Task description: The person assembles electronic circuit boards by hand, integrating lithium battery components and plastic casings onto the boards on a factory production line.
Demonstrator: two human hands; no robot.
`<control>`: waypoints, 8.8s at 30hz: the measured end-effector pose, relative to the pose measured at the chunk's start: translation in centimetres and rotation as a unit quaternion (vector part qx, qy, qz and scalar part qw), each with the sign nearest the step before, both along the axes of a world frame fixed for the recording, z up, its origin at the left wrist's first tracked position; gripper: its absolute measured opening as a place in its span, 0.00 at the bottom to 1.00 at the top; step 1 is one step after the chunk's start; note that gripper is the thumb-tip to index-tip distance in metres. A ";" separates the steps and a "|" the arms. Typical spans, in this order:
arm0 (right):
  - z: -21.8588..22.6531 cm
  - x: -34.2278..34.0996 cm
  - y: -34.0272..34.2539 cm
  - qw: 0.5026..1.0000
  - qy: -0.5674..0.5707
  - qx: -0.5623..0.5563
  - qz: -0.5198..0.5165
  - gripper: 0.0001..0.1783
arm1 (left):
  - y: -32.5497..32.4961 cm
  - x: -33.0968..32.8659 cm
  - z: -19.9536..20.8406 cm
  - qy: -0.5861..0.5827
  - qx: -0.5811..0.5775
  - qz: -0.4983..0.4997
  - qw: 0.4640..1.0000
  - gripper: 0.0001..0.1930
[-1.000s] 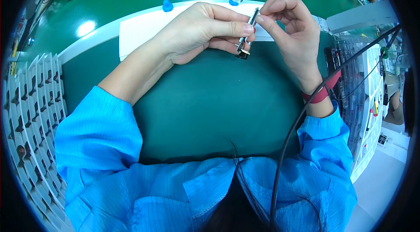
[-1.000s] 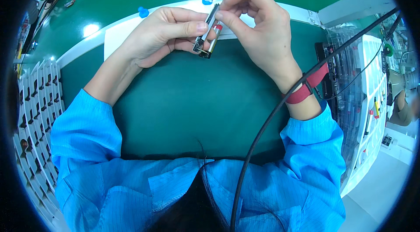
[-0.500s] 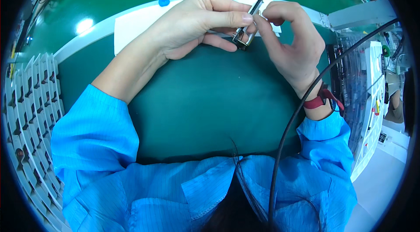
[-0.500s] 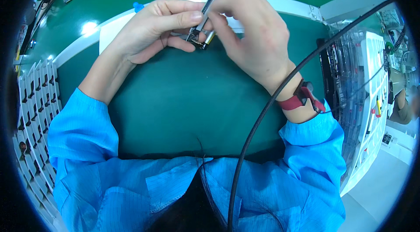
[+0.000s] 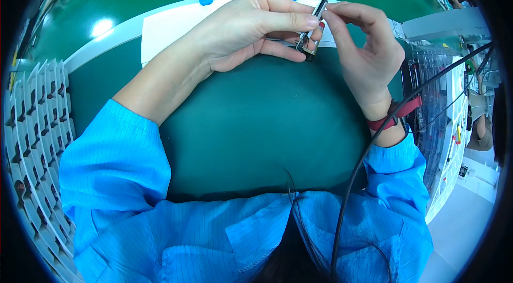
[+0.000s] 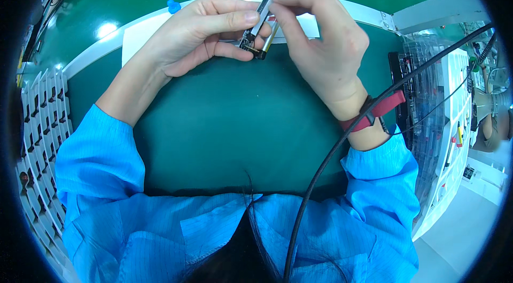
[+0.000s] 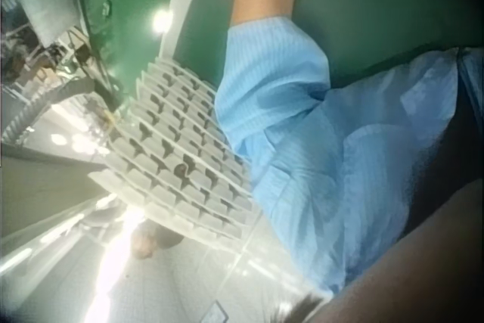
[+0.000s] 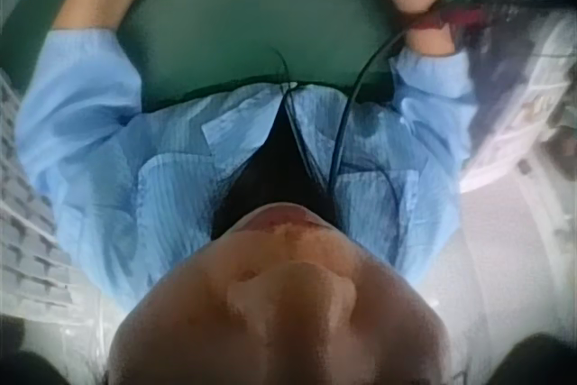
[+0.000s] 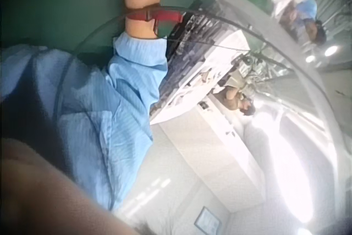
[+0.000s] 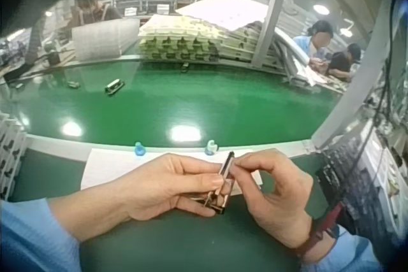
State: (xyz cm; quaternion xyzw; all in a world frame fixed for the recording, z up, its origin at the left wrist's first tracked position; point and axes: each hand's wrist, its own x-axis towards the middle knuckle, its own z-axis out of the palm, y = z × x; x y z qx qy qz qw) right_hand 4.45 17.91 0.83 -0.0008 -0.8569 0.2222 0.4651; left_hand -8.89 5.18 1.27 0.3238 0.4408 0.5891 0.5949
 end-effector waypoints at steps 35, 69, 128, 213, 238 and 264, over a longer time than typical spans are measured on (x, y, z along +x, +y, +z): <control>-0.2 -4.0 8.4 0.934 -0.186 -0.290 -0.098 0.14 | 0.3 -2.8 -1.1 -0.088 0.054 -0.014 0.995 0.19; 1.3 -1.3 1.0 0.869 -0.176 -0.453 0.090 0.13 | 0.3 -0.5 -1.0 0.093 0.005 0.106 0.990 0.19; -2.3 -3.2 12.0 0.925 -0.153 -0.315 -0.145 0.15 | 11.0 -12.9 -0.6 0.703 -0.241 0.366 0.560 0.26; -1.3 -0.3 -0.9 0.912 -0.122 -0.391 0.012 0.09 | -0.3 -1.4 -1.6 0.147 -0.055 0.146 0.977 0.11; 2.0 0.2 0.1 0.932 -0.169 -0.283 0.149 0.13 | -0.7 -0.9 -0.1 -0.012 -0.062 -0.087 0.994 0.16; 1.6 0.2 0.5 0.973 -0.148 0.086 0.155 0.09 | -0.8 -0.9 0.1 0.068 -0.011 -0.065 0.996 0.13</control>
